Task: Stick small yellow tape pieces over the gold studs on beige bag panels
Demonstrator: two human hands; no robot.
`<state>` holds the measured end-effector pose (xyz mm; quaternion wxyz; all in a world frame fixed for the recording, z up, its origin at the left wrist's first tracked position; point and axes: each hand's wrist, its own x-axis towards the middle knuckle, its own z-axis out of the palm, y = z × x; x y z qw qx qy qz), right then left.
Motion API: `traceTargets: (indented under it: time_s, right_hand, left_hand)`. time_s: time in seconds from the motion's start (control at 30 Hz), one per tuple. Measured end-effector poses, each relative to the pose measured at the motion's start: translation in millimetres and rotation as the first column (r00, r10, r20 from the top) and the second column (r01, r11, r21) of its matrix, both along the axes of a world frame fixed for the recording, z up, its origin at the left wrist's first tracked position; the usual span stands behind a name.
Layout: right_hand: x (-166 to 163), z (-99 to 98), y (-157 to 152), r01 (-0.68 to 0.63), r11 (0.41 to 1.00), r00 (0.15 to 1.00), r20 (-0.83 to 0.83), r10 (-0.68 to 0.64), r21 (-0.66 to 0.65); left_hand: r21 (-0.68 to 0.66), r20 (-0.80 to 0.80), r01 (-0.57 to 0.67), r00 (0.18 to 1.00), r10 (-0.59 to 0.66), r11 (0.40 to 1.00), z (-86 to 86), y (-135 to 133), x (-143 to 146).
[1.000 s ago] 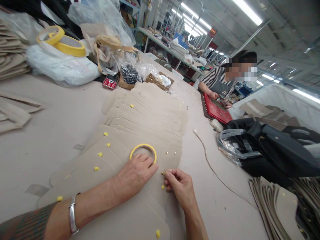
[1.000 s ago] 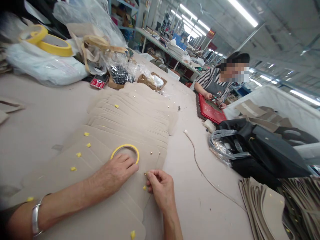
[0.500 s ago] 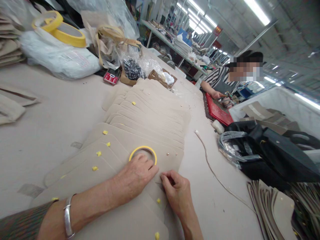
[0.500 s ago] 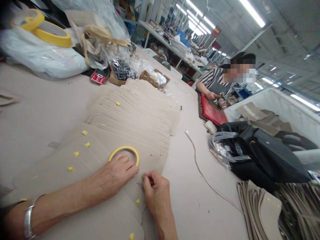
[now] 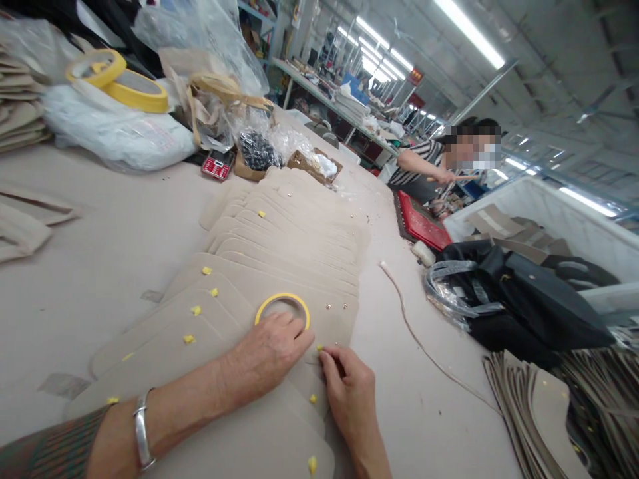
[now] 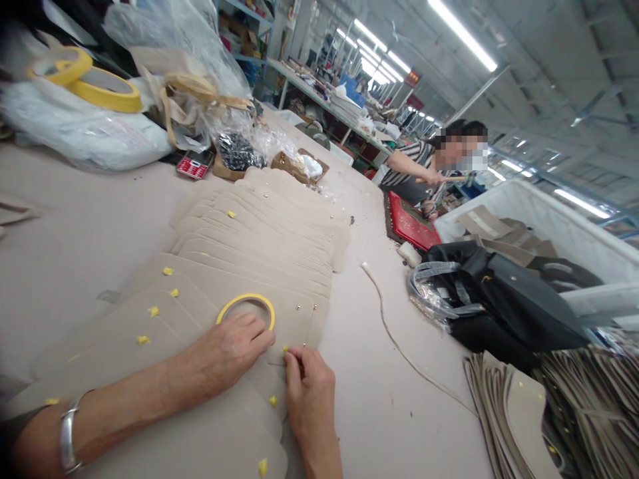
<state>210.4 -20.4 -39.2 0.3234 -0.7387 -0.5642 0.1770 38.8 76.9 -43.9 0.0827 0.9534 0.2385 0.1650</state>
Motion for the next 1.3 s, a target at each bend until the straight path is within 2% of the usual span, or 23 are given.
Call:
traceTargets:
  time_s: [0.1,0.23,0.33,0.47,0.5,0.57,0.63,0.7,0.83,0.93,1.07,1.17,1.23,1.3]
  right_hand:
    - [-7,-1.9,5,-0.022,0.999,0.983,0.182,0.014,0.044]
    - [-12,-0.8,18,0.033,0.999,0.956,0.292,-0.023,-0.03]
    - [-9,6.2,19,0.024,0.996,0.957,0.289,0.001,-0.083]
    - [-2,20.1,9,-0.115,0.98,0.98,0.145,0.139,-0.164]
    - [-1,22.9,6,-0.138,0.982,0.984,0.093,0.15,-0.128]
    - [-2,26.7,2,-0.142,0.989,0.99,0.001,0.142,0.038]
    - [-6,28.6,1,-0.135,0.964,0.988,-0.047,0.149,0.227]
    - [-11,29.8,2,-0.18,0.924,0.98,-0.02,0.198,0.338]
    - [-17,31.0,7,-0.297,0.874,0.955,0.13,0.267,0.385]
    - [-18,28.1,11,-0.317,0.861,0.946,0.201,0.255,0.398]
    - [-20,21.4,14,-0.29,0.839,0.94,0.3,0.161,0.461]
    - [-26,19.5,14,-0.24,0.843,0.948,0.304,0.096,0.482]
    - [-31,20.1,14,-0.151,0.869,0.977,0.202,0.06,0.471]
    - [-32,20.3,16,0.009,0.927,0.999,-0.046,0.009,0.374]
  left_hand:
    - [-0.003,0.008,0.021,1.0,-0.021,1.0,2.9,1,0]
    - [0.022,0.026,0.036,0.999,-0.037,0.999,8.1,3,-3]
    - [0.033,0.089,0.043,0.995,-0.045,0.999,12.8,6,-7]
    - [0.004,0.24,0.079,0.968,-0.078,0.997,16.6,7,-12]
    - [-0.009,0.29,0.092,0.953,-0.085,0.996,16.8,7,-13]
    - [-0.033,0.369,0.116,0.924,-0.096,0.993,16.6,5,-13]
    - [-0.047,0.399,0.135,0.911,-0.106,0.99,16.3,3,-13]
    - [-0.047,0.393,0.142,0.912,-0.113,0.989,16.1,1,-11]
    - [-0.06,0.385,0.159,0.914,-0.125,0.985,15.8,-2,-9]
    - [-0.118,0.377,0.18,0.918,-0.124,0.977,16.1,-2,-8]
    - [-0.182,0.36,0.206,0.924,-0.13,0.961,18.9,-2,-8]
    - [-0.169,0.316,0.151,0.944,-0.091,0.974,22.9,-1,-8]
    - [-0.119,0.288,0.104,0.955,-0.066,0.987,26.3,0,-7]
    - [-0.047,0.289,0.08,0.955,-0.063,0.996,29.3,1,-6]
